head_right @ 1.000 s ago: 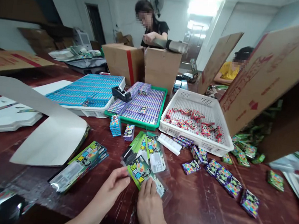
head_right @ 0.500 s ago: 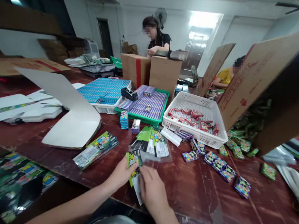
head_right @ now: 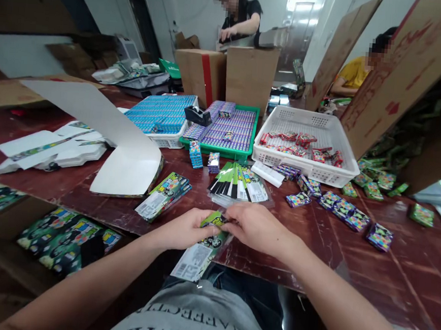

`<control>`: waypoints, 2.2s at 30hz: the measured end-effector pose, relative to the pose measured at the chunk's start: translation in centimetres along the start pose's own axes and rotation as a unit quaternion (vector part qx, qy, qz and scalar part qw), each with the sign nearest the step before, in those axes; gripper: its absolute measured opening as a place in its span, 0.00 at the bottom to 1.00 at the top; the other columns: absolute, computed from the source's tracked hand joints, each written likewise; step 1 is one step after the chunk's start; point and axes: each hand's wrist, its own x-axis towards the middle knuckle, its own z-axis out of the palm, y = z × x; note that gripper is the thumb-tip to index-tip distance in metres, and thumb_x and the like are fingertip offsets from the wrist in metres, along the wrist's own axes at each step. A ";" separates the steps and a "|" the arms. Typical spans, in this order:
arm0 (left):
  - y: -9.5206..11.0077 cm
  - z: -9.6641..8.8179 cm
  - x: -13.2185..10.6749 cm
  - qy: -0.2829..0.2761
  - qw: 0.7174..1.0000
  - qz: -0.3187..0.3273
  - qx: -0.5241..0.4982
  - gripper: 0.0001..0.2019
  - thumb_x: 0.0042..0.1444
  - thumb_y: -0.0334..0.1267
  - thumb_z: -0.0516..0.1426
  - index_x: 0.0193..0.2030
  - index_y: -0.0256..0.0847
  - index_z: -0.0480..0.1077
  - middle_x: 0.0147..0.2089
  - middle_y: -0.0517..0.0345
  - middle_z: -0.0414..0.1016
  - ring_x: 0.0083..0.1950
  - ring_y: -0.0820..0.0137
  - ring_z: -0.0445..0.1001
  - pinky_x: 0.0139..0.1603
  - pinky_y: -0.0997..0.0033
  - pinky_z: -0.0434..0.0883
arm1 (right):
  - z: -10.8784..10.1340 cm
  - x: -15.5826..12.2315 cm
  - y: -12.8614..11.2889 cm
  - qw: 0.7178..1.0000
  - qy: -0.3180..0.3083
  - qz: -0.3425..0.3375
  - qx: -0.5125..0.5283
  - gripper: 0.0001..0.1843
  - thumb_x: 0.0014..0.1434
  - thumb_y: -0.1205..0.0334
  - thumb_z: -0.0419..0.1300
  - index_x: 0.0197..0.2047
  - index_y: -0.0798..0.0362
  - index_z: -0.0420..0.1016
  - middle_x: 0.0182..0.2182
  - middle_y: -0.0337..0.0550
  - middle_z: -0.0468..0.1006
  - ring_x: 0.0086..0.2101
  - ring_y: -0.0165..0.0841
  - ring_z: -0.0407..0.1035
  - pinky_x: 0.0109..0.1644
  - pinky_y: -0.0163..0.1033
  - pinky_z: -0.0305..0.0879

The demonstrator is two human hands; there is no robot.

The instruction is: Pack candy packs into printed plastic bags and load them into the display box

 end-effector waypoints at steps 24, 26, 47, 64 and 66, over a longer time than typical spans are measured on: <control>-8.4 1.4 5.0 0.350 0.929 -0.063 -0.105 0.18 0.71 0.48 0.50 0.61 0.41 0.65 0.56 0.47 0.77 0.51 0.65 0.78 0.53 0.64 0.72 | 12.1 4.6 6.1 0.894 0.201 0.287 0.279 0.31 0.70 0.47 0.53 0.70 0.52 0.57 0.54 0.55 0.79 0.50 0.41 0.77 0.49 0.43 0.74; -8.6 0.7 4.5 0.320 0.933 -0.046 -0.160 0.30 0.69 0.45 0.54 0.73 0.46 0.48 0.64 0.46 0.72 0.57 0.65 0.76 0.59 0.63 0.71 | 11.4 4.9 7.0 0.887 0.174 0.244 0.351 0.36 0.68 0.49 0.57 0.73 0.49 0.50 0.58 0.54 0.75 0.54 0.41 0.74 0.53 0.44 0.74; -5.4 -7.3 7.5 0.240 0.952 -0.131 -0.139 0.08 0.60 0.40 0.63 0.41 0.38 0.77 0.39 0.57 0.81 0.40 0.69 0.77 0.44 0.70 0.72 | 4.9 9.6 11.5 0.888 0.030 0.257 0.381 0.11 0.61 0.51 0.66 0.41 0.49 0.81 0.36 0.41 0.84 0.34 0.32 0.76 0.40 0.40 0.73; -4.0 -10.0 8.7 0.021 0.990 0.072 0.116 0.16 0.65 0.37 0.56 0.57 0.48 0.78 0.42 0.54 0.77 0.38 0.70 0.75 0.45 0.68 0.73 | 0.0 13.5 14.4 0.987 -0.048 0.009 0.155 0.11 0.68 0.52 0.60 0.44 0.43 0.83 0.60 0.44 0.75 0.60 0.44 0.68 0.63 0.57 0.66; -3.9 -10.2 8.7 0.026 0.988 0.083 0.129 0.13 0.65 0.37 0.57 0.52 0.45 0.80 0.41 0.53 0.77 0.39 0.69 0.76 0.45 0.69 0.73 | -0.3 19.2 15.1 0.995 0.009 -0.072 0.069 0.18 0.64 0.50 0.63 0.54 0.48 0.77 0.62 0.51 0.72 0.62 0.48 0.65 0.66 0.59 0.62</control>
